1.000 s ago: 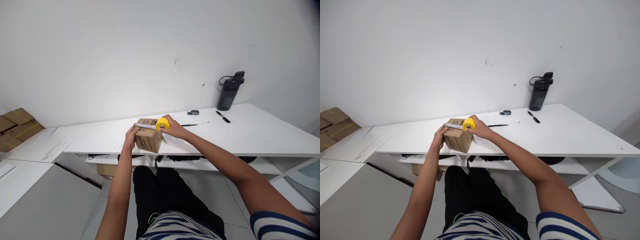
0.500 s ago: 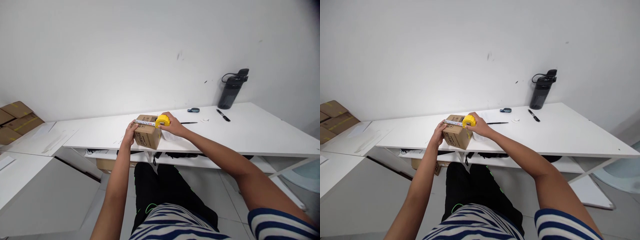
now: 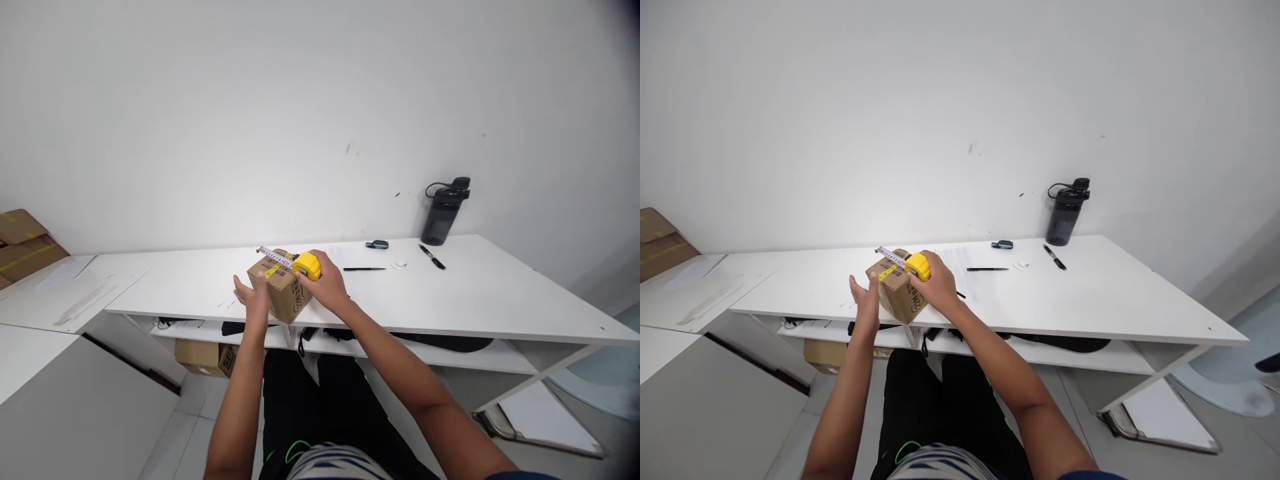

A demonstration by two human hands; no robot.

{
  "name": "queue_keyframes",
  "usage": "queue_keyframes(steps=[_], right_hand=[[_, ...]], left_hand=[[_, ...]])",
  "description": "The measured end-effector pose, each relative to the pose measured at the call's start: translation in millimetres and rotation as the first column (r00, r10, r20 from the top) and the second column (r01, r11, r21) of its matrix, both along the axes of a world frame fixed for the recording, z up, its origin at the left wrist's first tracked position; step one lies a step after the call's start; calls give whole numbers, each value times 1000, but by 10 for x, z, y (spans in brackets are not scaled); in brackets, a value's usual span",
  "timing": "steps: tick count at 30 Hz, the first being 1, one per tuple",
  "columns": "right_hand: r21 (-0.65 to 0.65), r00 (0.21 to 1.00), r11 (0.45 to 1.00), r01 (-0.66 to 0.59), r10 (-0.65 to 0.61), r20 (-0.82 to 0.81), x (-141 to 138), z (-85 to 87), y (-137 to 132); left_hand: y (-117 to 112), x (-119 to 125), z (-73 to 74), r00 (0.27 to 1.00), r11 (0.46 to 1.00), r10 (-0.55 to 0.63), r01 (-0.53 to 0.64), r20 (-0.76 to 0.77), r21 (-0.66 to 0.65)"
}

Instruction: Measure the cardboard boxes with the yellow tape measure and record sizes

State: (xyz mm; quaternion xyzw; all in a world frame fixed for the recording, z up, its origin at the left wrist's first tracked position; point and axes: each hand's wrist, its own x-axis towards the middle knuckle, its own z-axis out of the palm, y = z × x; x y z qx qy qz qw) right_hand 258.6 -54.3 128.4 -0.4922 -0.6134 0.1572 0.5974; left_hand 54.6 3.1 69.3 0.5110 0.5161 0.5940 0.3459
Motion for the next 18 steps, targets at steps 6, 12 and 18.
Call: queue_keyframes(steps=[6, 12, 18], right_hand=[[-71, 997, 996, -51, 55, 57, -19, -29, 117], [-112, 995, 992, -54, 63, 73, 51, -54, 94], [-127, 991, 990, -67, 81, 108, 81, -86, 40]], left_hand=[[406, -264, 436, 1000, 999, -28, 28, -4, 26], [572, -282, 434, 905, 909, -399, 412, 145, -67], [546, -236, 401, 910, 927, -339, 367, 240, -79]])
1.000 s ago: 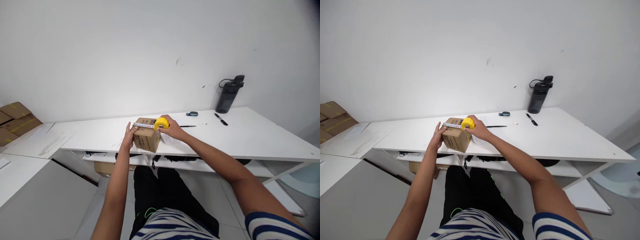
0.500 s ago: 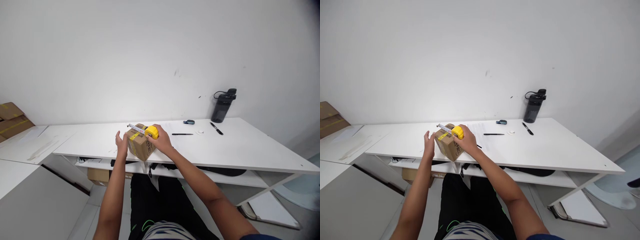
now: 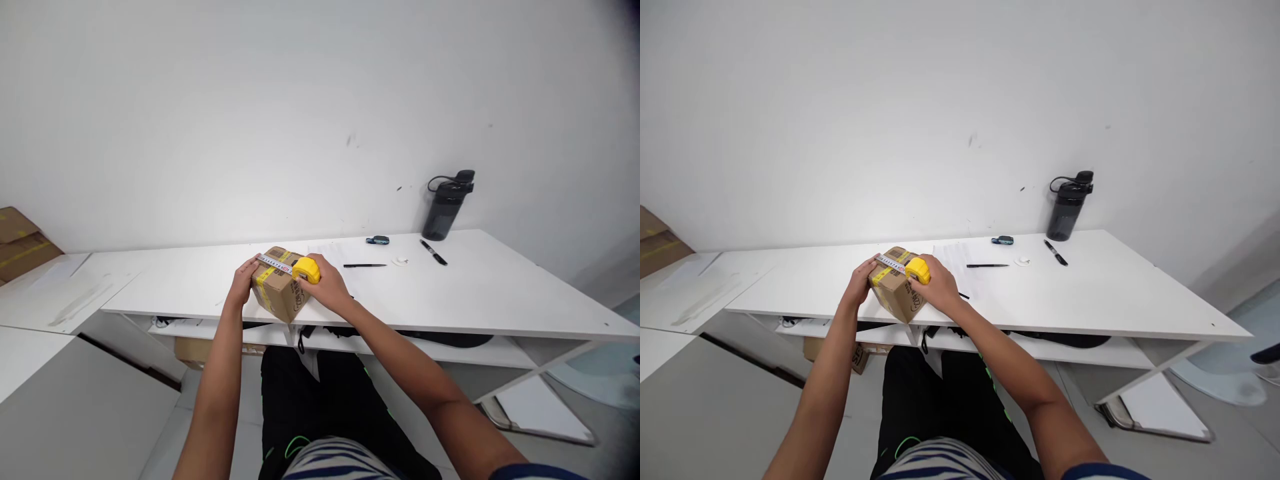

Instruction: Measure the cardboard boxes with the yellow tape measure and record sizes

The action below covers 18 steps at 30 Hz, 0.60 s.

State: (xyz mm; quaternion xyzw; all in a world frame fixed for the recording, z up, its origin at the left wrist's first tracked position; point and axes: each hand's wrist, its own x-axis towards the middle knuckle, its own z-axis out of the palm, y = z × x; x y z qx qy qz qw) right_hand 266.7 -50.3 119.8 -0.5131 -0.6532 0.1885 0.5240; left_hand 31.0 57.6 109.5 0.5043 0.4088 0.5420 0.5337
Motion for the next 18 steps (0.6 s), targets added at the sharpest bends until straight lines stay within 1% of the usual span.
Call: queue_keyframes(steps=[4, 11, 18], right_hand=[[12, 1000, 1000, -6, 6, -22, 3, -31, -1], [4, 1000, 1000, -23, 23, -16, 17, -21, 58], [-1, 999, 1000, -20, 20, -44, 27, -64, 61]], left_hand=[[-5, 24, -13, 999, 1000, 9, -9, 34, 15], [14, 29, -41, 998, 1000, -15, 14, 54, 22], [4, 43, -56, 998, 998, -49, 48, 28, 51]])
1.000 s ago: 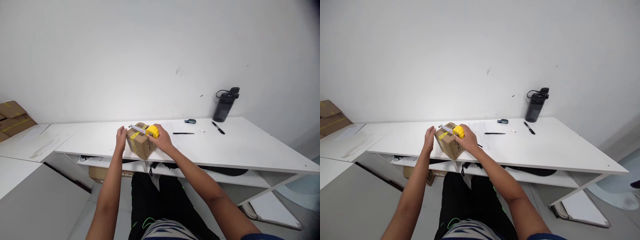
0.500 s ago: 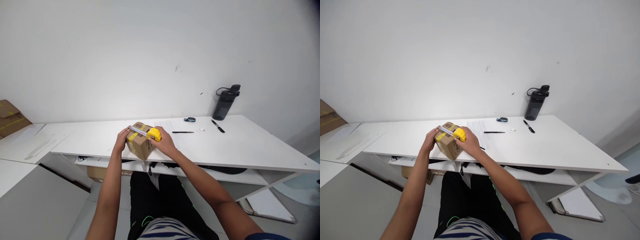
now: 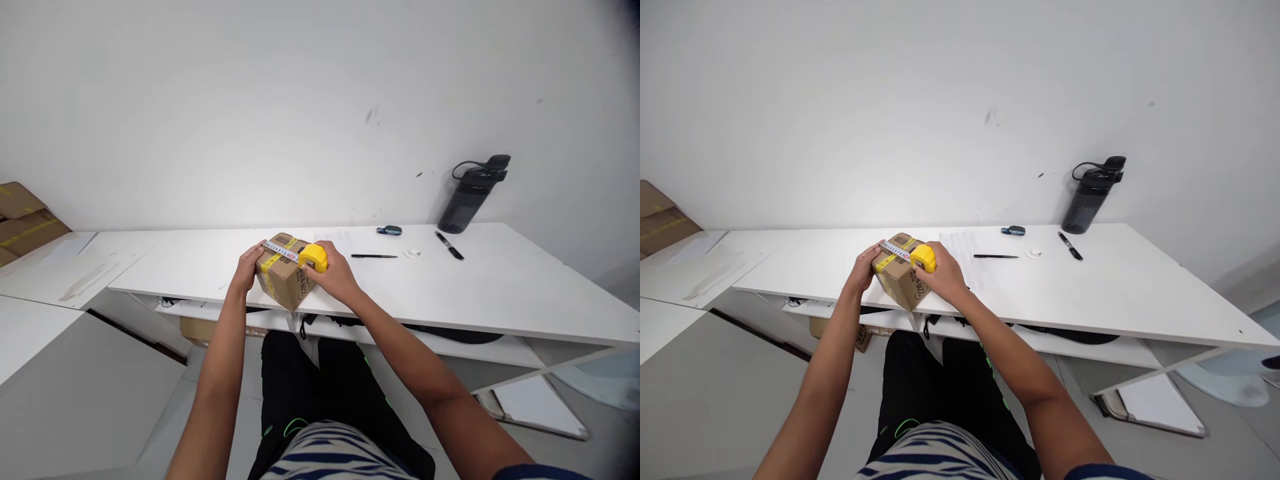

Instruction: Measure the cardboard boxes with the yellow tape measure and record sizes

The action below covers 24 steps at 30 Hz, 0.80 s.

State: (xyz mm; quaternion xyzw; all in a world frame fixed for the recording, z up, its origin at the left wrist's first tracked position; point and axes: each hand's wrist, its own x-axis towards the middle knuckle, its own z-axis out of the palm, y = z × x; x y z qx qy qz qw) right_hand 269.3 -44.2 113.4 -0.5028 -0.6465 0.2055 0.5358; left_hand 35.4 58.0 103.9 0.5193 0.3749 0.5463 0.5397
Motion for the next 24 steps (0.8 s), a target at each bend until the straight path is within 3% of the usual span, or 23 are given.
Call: queue_keyframes(steps=[4, 7, 11, 14, 18, 21, 24], right_hand=[[-20, 999, 1000, 0, 0, -32, -8, 25, 12], [35, 996, 999, -12, 15, -85, 5, 121, 23], [119, 976, 993, 22, 4, -216, 98, 299, -16], [133, 959, 990, -37, 73, -274, 210, 345, -38], [94, 908, 963, -253, 270, -321, 264, 234, 36], [53, 867, 934, -354, 349, -356, 192, 108, 112], [55, 829, 915, -400, 386, -404, 88, 12, 138]], left_hand=[[10, 28, 4, 1000, 1000, 9, -9, -3, 13], [-61, -10, -27, 998, 997, 64, -65, 14, 31], [-433, -202, -191, 982, 982, 180, -183, 54, 49], [-816, -372, -381, 977, 979, 190, -196, 95, 59], [-1119, -499, -555, 969, 970, 214, -196, 127, -143], [-1121, -538, -630, 956, 947, 252, -212, 152, -240], [-1015, -565, -737, 959, 953, 249, -216, 139, -213]])
